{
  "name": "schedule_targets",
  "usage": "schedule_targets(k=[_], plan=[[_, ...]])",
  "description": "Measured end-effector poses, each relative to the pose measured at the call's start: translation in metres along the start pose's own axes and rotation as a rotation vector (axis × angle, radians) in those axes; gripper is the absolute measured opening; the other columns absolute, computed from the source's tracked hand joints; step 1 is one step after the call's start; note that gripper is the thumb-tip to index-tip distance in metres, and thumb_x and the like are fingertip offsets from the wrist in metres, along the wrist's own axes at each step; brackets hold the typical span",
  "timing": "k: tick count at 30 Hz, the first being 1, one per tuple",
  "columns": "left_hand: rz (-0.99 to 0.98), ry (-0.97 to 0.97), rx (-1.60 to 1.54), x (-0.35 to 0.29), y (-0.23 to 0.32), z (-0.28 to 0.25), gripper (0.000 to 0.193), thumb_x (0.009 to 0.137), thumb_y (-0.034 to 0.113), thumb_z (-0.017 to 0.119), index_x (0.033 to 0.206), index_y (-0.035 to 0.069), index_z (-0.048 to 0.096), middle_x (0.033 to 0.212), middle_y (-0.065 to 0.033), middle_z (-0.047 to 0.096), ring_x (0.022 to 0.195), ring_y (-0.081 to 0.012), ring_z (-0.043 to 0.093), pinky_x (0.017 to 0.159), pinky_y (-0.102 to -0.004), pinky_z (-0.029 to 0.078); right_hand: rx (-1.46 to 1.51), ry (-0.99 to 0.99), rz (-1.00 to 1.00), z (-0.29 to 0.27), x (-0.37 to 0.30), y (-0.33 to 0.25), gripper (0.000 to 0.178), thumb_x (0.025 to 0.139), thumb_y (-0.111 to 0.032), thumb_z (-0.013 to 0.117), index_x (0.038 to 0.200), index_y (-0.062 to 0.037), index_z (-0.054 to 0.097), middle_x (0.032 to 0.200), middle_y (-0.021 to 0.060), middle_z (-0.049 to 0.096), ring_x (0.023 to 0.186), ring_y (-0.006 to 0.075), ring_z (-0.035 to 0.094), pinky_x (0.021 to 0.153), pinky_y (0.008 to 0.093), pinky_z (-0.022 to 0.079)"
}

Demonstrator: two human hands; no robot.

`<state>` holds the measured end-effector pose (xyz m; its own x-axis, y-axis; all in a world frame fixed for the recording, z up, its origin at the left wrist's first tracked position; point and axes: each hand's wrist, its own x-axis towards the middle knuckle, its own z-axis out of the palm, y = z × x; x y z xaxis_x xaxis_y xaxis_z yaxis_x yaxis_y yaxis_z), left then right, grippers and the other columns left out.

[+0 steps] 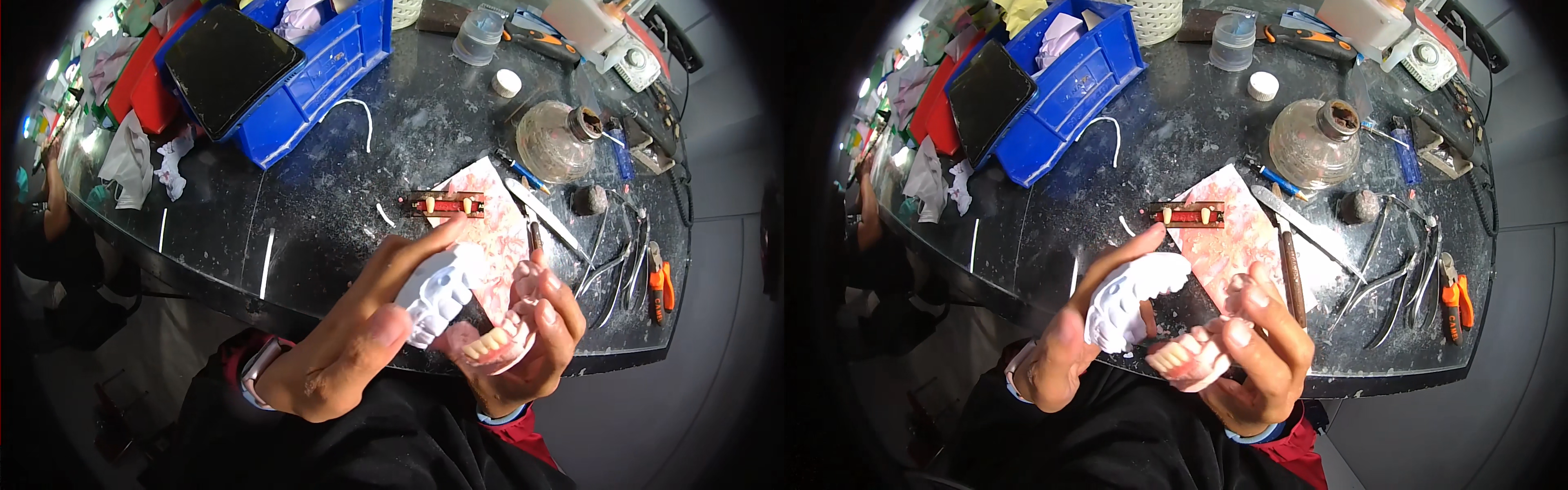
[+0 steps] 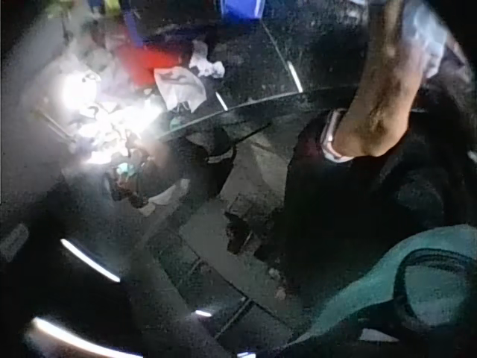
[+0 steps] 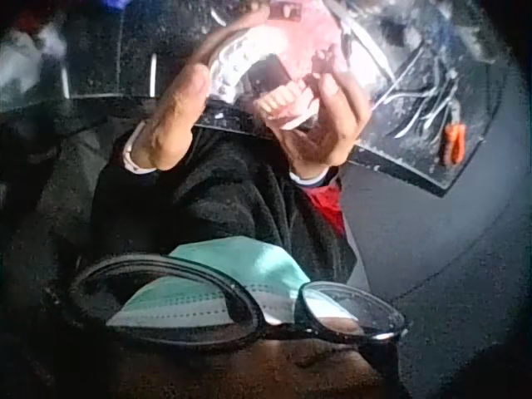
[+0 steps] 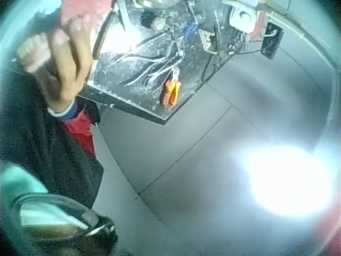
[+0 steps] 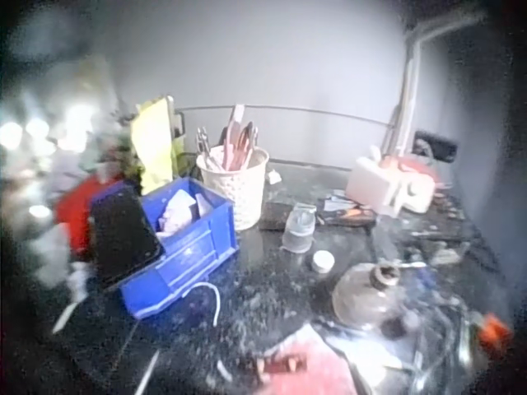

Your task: The person carves and shapes the wax on a dental cast using a metal sculpting tool. The person then fits an opposing dental cast against the model to align the teeth and continues smoothing the wax around the denture.

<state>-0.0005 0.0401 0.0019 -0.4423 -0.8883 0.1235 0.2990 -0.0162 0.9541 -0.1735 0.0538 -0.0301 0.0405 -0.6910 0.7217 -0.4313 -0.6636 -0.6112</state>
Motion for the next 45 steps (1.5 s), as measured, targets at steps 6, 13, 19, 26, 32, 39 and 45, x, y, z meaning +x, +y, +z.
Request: schedule_targets(k=[6, 13, 19, 26, 32, 39, 45], plan=[[-0.064, -0.054, 0.121, 0.004, -0.003, -0.001, 0.062, 0.092, 0.036, 0.019, 0.131, -0.013, 0.014, 0.130, -0.0241, 0.032, 0.119, -0.0257, 0.037, 0.100, -0.0347, 0.025, 0.038, -0.059, 0.085, 0.003, 0.008, -0.014, 0.072, 0.052, -0.020, 0.083, 0.113, -0.0028, 0.049, 0.108, 0.0183, 0.047, 0.092, 0.0317, 0.055, 0.075, 0.0373, 0.051], [-0.137, 0.030, -0.120, 0.009, -0.004, 0.010, 0.052, 0.091, 0.023, 0.025, 0.127, -0.014, 0.024, 0.132, -0.0270, 0.027, 0.124, -0.0341, 0.028, 0.102, -0.0397, 0.020, 0.041, -0.042, 0.172, 0.002, 0.006, -0.011, 0.080, 0.047, -0.028, 0.085, 0.115, -0.0035, 0.051, 0.104, 0.0173, 0.049, 0.093, 0.0301, 0.053, 0.071, 0.0341, 0.051], [-0.202, 0.099, -0.134, 0.011, -0.010, 0.010, 0.055, 0.090, 0.028, 0.025, 0.126, -0.014, 0.026, 0.130, -0.0293, 0.029, 0.120, -0.0357, 0.034, 0.100, -0.0402, 0.025, 0.074, -0.109, 0.210, 0.001, 0.007, -0.002, 0.077, 0.050, -0.032, 0.083, 0.114, -0.0028, 0.051, 0.103, 0.0180, 0.049, 0.092, 0.0307, 0.052, 0.072, 0.0357, 0.050], [-0.349, 0.093, -0.007, 0.017, -0.001, 0.007, 0.087, 0.083, 0.062, 0.029, 0.129, -0.012, 0.023, 0.123, -0.0231, 0.041, 0.112, -0.0254, 0.045, 0.096, -0.0345, 0.034, -0.048, -0.137, 0.192, 0.001, 0.008, -0.005, 0.029, 0.092, -0.010, 0.038, 0.118, 0.0005, 0.044, 0.103, 0.0193, 0.046, 0.088, 0.0263, 0.054, 0.073, 0.0333, 0.048], [-0.347, 0.123, 0.029, 0.018, 0.002, 0.010, 0.093, 0.079, 0.067, 0.030, 0.129, -0.011, 0.022, 0.124, -0.0230, 0.041, 0.112, -0.0255, 0.045, 0.095, -0.0347, 0.035, -0.217, -0.119, 0.162, 0.006, 0.006, -0.007, 0.050, 0.083, -0.022, 0.056, 0.126, -0.0018, 0.038, 0.104, 0.0214, 0.043, 0.088, 0.0293, 0.053, 0.072, 0.0355, 0.048], [-0.345, 0.065, -0.136, 0.014, -0.008, 0.005, 0.089, 0.081, 0.065, 0.030, 0.128, -0.010, 0.024, 0.125, -0.0240, 0.039, 0.115, -0.0275, 0.042, 0.097, -0.0364, 0.032, -0.029, -0.214, 0.278, 0.003, 0.013, -0.012, 0.079, 0.059, -0.049, 0.072, 0.112, 0.0049, 0.048, 0.107, 0.0194, 0.036, 0.093, 0.0309, 0.049, 0.074, 0.0378, 0.049], [-0.338, 0.087, -0.072, 0.014, -0.008, 0.002, 0.086, 0.082, 0.061, 0.028, 0.128, -0.011, 0.022, 0.123, -0.0231, 0.040, 0.112, -0.0268, 0.044, 0.096, -0.0366, 0.033, -0.021, -0.219, 0.262, 0.005, 0.011, -0.010, 0.077, 0.058, -0.043, 0.075, 0.112, 0.0048, 0.049, 0.106, 0.0205, 0.038, 0.094, 0.0314, 0.050, 0.072, 0.0346, 0.051]])
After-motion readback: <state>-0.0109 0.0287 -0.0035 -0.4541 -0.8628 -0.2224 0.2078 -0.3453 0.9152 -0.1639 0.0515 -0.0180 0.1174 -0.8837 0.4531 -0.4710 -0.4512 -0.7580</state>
